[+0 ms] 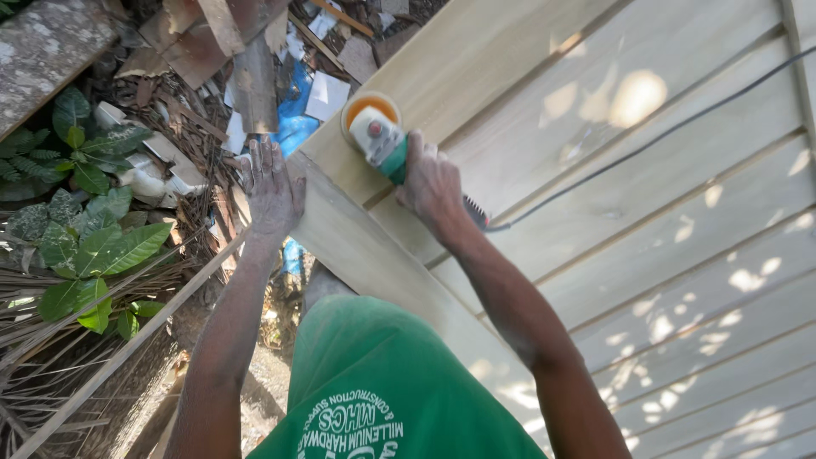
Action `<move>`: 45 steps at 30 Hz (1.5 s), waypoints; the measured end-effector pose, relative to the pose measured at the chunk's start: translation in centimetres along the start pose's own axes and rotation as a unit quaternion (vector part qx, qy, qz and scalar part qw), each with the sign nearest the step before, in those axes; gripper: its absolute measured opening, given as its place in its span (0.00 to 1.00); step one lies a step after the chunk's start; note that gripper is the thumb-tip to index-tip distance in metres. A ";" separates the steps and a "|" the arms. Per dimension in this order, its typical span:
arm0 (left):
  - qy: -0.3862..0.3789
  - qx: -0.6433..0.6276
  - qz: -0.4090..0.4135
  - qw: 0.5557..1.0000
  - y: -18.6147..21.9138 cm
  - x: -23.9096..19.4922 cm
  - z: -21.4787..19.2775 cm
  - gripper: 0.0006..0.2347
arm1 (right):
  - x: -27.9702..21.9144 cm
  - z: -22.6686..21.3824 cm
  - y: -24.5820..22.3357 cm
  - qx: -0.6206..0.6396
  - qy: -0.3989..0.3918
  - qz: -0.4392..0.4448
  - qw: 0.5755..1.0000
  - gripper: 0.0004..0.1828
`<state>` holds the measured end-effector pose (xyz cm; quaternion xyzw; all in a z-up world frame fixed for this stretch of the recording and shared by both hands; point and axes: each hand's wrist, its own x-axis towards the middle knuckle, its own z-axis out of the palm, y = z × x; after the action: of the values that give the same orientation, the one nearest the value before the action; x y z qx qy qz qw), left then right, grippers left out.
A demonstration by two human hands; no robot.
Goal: The person uses an orbital sander to smooth the surface of a large wooden door or panel. They systematically move the sander across the flat panels and raised frames, covering the entire surface area.
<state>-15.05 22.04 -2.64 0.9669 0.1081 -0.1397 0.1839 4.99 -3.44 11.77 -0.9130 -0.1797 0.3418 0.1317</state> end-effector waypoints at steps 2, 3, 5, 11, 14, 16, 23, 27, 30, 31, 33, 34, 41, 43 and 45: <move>0.005 -0.024 -0.013 1.000 -0.8 0.0 -0.9 0.25 | -1.5 2.1 -2.5 0.020 -0.018 0.014 1.000 0.45; -0.016 -0.071 -0.059 0.996 -1.2 -0.2 -1.6 0.22 | -2.0 3.0 -3.5 0.026 -0.015 0.008 1.000 0.44; -0.063 -0.165 -0.147 0.973 -1.4 -0.3 -2.7 0.20 | -3.3 4.5 -4.6 0.039 -0.012 0.004 0.999 0.42; -0.042 -0.113 -0.135 0.983 -2.0 2.1 -3.0 0.21 | -4.7 6.0 -5.3 0.006 -0.006 -0.033 0.999 0.42; -0.034 -0.149 -0.147 0.977 -2.4 2.5 -2.9 0.21 | -3.0 4.6 -4.1 0.015 0.016 -0.015 1.000 0.38; -0.044 -0.152 -0.172 0.972 -2.3 2.8 -3.1 0.22 | -1.5 3.2 -3.1 0.018 0.034 0.010 0.999 0.38; -0.051 -0.174 -0.208 0.961 -2.1 3.0 -4.0 0.22 | 1.0 1.9 -4.5 0.012 0.023 0.066 0.997 0.40; -0.026 -0.208 -0.208 0.955 -2.0 2.7 -4.3 0.20 | -1.1 5.2 -8.4 -0.010 0.002 -0.037 0.999 0.42; -0.018 -0.227 -0.192 0.955 -2.2 2.8 -4.0 0.21 | -1.6 6.0 -9.5 -0.005 0.009 -0.066 0.998 0.45; -0.015 -0.221 -0.184 0.958 -2.3 2.6 -4.0 0.21 | -1.3 5.5 -8.9 0.000 0.006 -0.053 0.999 0.44; -0.010 -0.205 -0.174 0.963 -2.3 3.1 -3.7 0.21 | -0.6 4.3 -7.5 0.011 0.001 -0.029 1.000 0.42; -0.011 -0.194 -0.175 0.965 -2.4 2.9 -3.5 0.21 | -0.3 3.7 -6.8 0.010 0.010 -0.020 1.000 0.41; -0.069 -0.111 -0.138 0.982 -1.7 3.0 -4.0 0.19 | 3.9 -1.8 -0.5 -0.002 0.094 0.030 0.995 0.40; -0.080 -0.125 -0.131 0.980 -0.9 3.4 -4.5 0.17 | 4.5 -3.6 1.6 -0.001 0.087 0.060 0.994 0.41; -0.070 -0.125 -0.104 0.984 0.6 4.9 -4.9 0.17 | 5.7 -5.8 3.6 0.004 0.076 0.099 0.992 0.40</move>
<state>-9.22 24.16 0.42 0.9078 0.2110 -0.2110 0.2946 13.73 -4.99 11.42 -0.9492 -0.0766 0.2830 0.1142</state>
